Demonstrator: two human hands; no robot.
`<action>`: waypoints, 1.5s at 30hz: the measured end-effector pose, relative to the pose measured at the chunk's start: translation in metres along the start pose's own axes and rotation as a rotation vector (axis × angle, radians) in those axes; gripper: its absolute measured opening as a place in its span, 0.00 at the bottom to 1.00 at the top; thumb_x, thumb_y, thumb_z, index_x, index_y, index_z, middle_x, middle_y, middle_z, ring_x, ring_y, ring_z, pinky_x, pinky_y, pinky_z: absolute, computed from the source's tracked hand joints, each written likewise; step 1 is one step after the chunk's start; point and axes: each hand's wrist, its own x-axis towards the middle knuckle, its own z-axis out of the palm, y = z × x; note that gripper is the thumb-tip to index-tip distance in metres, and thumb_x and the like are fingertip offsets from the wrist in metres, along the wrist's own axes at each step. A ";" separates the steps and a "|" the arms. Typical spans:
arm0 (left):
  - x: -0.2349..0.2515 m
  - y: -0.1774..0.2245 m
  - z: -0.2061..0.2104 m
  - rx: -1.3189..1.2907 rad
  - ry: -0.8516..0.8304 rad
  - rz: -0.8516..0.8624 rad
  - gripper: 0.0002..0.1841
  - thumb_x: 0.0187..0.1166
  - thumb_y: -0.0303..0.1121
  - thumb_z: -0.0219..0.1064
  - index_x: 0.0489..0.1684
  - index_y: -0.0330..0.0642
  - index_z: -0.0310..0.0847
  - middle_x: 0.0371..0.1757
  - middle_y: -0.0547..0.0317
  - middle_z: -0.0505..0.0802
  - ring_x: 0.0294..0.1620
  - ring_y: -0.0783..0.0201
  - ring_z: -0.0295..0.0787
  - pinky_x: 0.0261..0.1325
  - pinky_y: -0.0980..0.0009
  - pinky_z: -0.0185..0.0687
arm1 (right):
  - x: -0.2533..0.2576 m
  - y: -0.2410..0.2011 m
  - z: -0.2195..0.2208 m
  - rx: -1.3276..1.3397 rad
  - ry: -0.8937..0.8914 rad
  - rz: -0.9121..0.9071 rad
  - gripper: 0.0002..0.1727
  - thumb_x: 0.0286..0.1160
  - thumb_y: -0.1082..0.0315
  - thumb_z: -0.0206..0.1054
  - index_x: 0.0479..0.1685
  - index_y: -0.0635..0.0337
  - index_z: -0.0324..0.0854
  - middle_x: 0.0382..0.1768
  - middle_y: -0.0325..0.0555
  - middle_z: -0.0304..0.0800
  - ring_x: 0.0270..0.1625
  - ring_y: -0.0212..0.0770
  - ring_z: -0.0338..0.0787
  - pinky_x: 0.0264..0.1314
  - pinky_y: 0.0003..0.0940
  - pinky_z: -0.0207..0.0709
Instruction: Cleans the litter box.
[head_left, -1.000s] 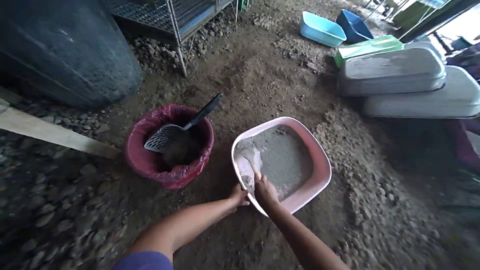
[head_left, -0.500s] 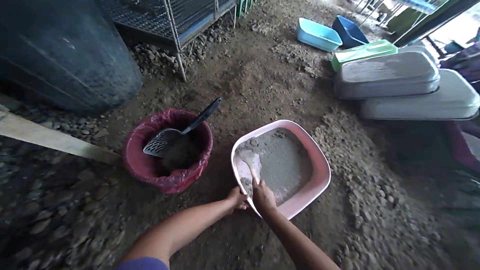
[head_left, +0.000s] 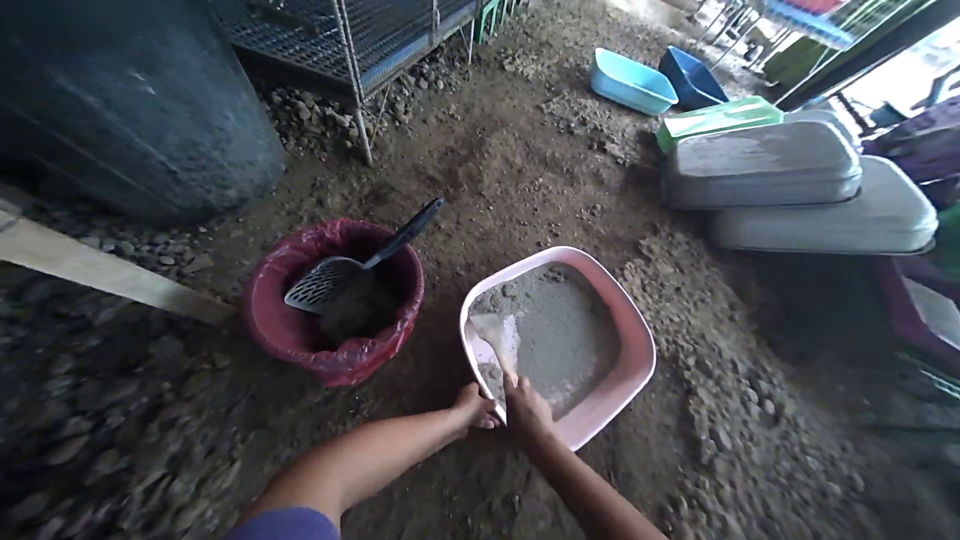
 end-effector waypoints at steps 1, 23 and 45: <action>-0.002 -0.007 0.004 0.003 -0.023 -0.006 0.23 0.87 0.28 0.63 0.76 0.29 0.61 0.48 0.45 0.89 0.34 0.65 0.89 0.42 0.70 0.86 | -0.015 0.008 0.006 -0.001 -0.028 -0.019 0.34 0.86 0.72 0.58 0.92 0.59 0.55 0.80 0.70 0.69 0.70 0.68 0.84 0.69 0.61 0.81; 0.033 0.039 -0.058 0.075 0.124 0.219 0.40 0.80 0.26 0.68 0.91 0.35 0.47 0.78 0.27 0.75 0.70 0.36 0.82 0.66 0.43 0.82 | -0.110 -0.010 -0.151 0.188 0.293 -0.387 0.21 0.89 0.67 0.57 0.77 0.49 0.83 0.51 0.57 0.95 0.50 0.56 0.94 0.60 0.59 0.82; 0.014 0.045 -0.067 0.346 0.137 0.233 0.36 0.82 0.40 0.70 0.88 0.39 0.59 0.85 0.29 0.68 0.84 0.38 0.68 0.82 0.44 0.65 | 0.026 -0.162 -0.152 -0.349 0.658 -0.846 0.17 0.79 0.70 0.68 0.64 0.67 0.83 0.65 0.67 0.84 0.65 0.65 0.86 0.63 0.60 0.78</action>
